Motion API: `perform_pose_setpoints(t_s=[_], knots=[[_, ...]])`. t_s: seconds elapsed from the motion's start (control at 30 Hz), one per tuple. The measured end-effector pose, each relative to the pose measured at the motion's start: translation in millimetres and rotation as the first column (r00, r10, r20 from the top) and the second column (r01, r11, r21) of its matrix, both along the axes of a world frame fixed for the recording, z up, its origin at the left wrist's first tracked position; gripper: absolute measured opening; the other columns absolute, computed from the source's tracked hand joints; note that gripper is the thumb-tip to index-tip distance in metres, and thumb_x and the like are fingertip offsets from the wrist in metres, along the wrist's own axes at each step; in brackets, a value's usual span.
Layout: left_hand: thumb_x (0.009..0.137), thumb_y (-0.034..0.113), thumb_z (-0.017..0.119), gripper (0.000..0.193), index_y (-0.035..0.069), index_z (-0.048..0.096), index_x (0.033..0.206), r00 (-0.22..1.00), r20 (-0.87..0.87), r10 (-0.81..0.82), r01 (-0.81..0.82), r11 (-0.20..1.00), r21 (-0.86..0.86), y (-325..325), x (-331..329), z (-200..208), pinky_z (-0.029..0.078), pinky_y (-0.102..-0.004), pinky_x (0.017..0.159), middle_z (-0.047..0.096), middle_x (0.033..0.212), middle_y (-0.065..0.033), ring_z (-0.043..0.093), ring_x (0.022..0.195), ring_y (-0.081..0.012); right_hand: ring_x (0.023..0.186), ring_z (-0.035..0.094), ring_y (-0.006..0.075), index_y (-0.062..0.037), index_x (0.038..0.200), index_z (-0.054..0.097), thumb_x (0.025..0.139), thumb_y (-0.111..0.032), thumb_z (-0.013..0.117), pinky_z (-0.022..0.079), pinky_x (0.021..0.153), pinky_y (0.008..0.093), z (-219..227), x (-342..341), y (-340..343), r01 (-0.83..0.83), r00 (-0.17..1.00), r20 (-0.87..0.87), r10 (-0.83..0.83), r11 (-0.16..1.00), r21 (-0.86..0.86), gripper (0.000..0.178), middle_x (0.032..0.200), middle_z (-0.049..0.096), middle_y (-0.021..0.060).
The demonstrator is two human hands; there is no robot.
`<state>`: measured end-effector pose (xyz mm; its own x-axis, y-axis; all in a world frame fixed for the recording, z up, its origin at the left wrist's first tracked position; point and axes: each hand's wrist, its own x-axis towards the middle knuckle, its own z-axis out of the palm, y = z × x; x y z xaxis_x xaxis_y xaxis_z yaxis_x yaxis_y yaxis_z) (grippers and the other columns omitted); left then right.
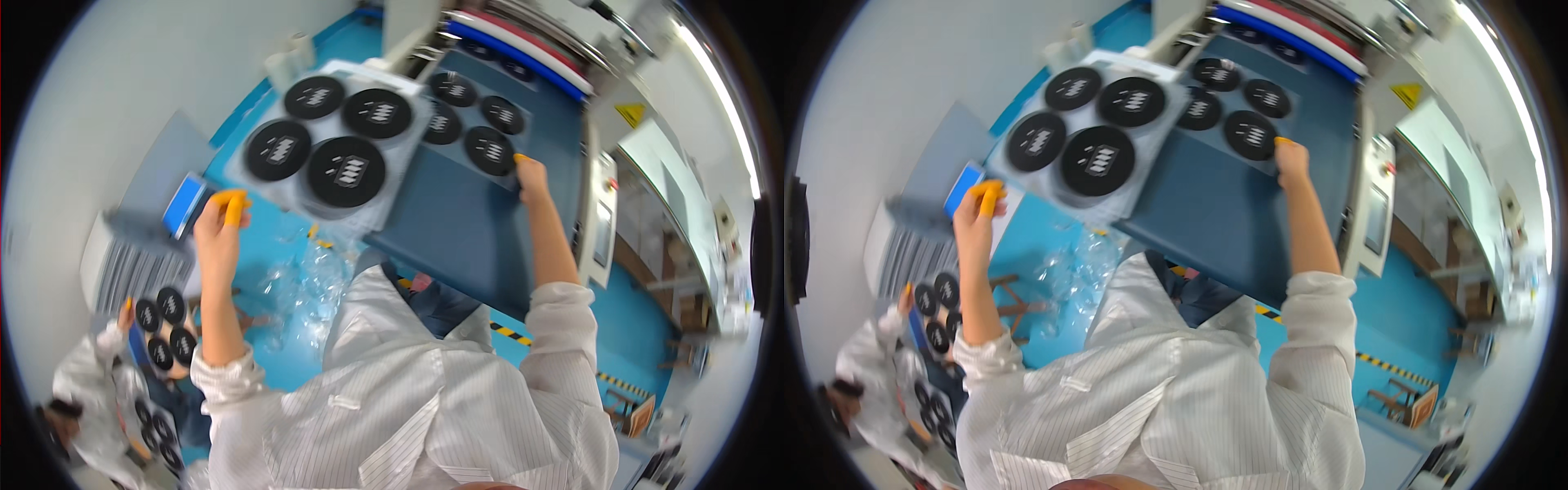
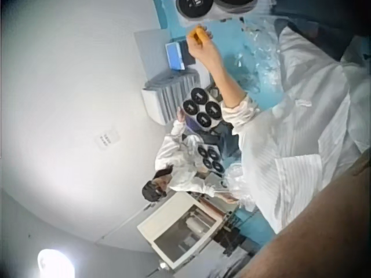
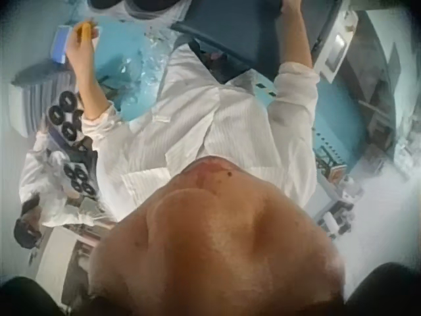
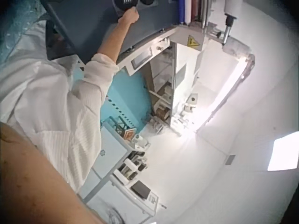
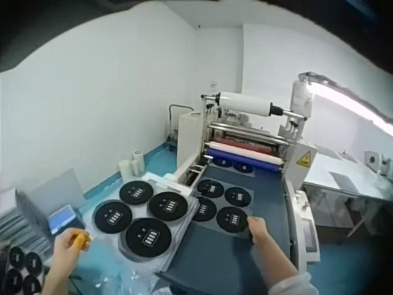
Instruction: The person sorts and moves component sheets containing circular components by hand, taking them from a conveyor belt and placing them into a white bin.
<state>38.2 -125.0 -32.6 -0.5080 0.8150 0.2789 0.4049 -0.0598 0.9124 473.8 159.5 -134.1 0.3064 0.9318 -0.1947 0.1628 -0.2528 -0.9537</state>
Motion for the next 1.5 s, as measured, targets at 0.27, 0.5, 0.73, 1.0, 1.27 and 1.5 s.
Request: perform_pose_setpoints(t_s=[0.27,0.5,0.73,1.0,1.27,1.5], knots=[[0.078,0.011,0.055,0.020,0.003,0.059,0.095,0.887,-0.307,0.345,-0.346,0.937,0.054,20.8,-77.9,-43.6,0.046,-0.0297,0.061,0.061,0.081,-0.0143,0.060,0.070,-0.0208,0.088,0.052,0.0161,0.0049,0.114,0.050,0.085,-0.017,0.044,0.039,0.078,0.0252,-6.0,15.0,2.6,-0.246,0.959,0.154,0.238,0.968,0.041,0.037,0.099,0.057,0.0111],[0.077,0.014,0.055,0.022,0.002,0.059,0.095,0.871,-0.418,0.257,-0.358,0.916,-0.183,56.2,-76.8,-28.0,0.046,-0.0354,0.065,0.061,0.081,-0.0175,0.059,0.074,-0.0297,0.105,0.048,0.0232,0.0060,0.126,0.035,0.085,-0.016,0.039,0.035,0.087,0.0273,16.1,-1.7,-30.2,-0.217,0.890,0.432,0.149,0.970,0.112,0.047,0.118,0.047,0.0194],[0.076,0.025,0.058,0.028,0.002,0.060,0.091,0.803,-0.568,0.179,-0.384,0.885,-0.264,86.2,-98.2,-41.4,0.046,-0.0393,0.068,0.061,0.085,-0.0193,0.059,0.080,-0.0333,0.083,0.054,0.0293,0.0046,0.103,0.053,0.085,-0.015,0.048,0.042,0.072,0.0362,37.1,-52.2,-85.3,-0.514,0.749,0.642,0.164,0.755,0.407,0.027,0.093,0.056,0.0198],[0.077,0.024,0.058,0.029,-0.004,0.060,0.074,0.889,-0.456,0.037,-0.197,0.930,-0.310,91.3,-123.9,-38.2,0.042,-0.0322,0.052,0.059,0.061,-0.0142,0.055,0.057,-0.0224,0.072,0.055,0.0167,0.0018,0.103,0.053,0.082,-0.012,0.054,0.044,0.067,0.0269,37.3,-155.5,-182.2,-0.611,0.767,-0.049,0.639,0.752,0.246,0.025,0.082,0.058,0.0116],[0.091,0.007,0.036,0.019,-0.008,0.046,0.096,0.628,0.733,-0.260,0.101,0.962,0.255,77.6,-70.9,30.7,0.048,-0.0301,0.085,0.053,0.097,-0.0171,0.055,0.092,-0.0210,0.078,0.052,0.0170,0.0026,0.110,0.046,0.086,-0.012,0.037,0.043,0.070,0.0274,49.6,-141.5,-192.4,-0.540,0.789,-0.161,0.592,0.795,0.276,0.029,0.097,0.054,0.0124],[0.090,0.009,0.039,0.016,-0.004,0.048,0.094,0.674,0.632,-0.382,0.143,0.907,0.396,58.8,-9.8,36.6,0.047,-0.0267,0.082,0.054,0.094,-0.0158,0.055,0.087,-0.0189,0.088,0.055,0.0207,0.0021,0.117,0.040,0.087,-0.007,0.027,0.045,0.078,0.0337,111.1,-106.4,-216.3,-0.288,0.441,-0.767,0.466,0.883,0.371,0.034,0.105,0.054,0.0141]])
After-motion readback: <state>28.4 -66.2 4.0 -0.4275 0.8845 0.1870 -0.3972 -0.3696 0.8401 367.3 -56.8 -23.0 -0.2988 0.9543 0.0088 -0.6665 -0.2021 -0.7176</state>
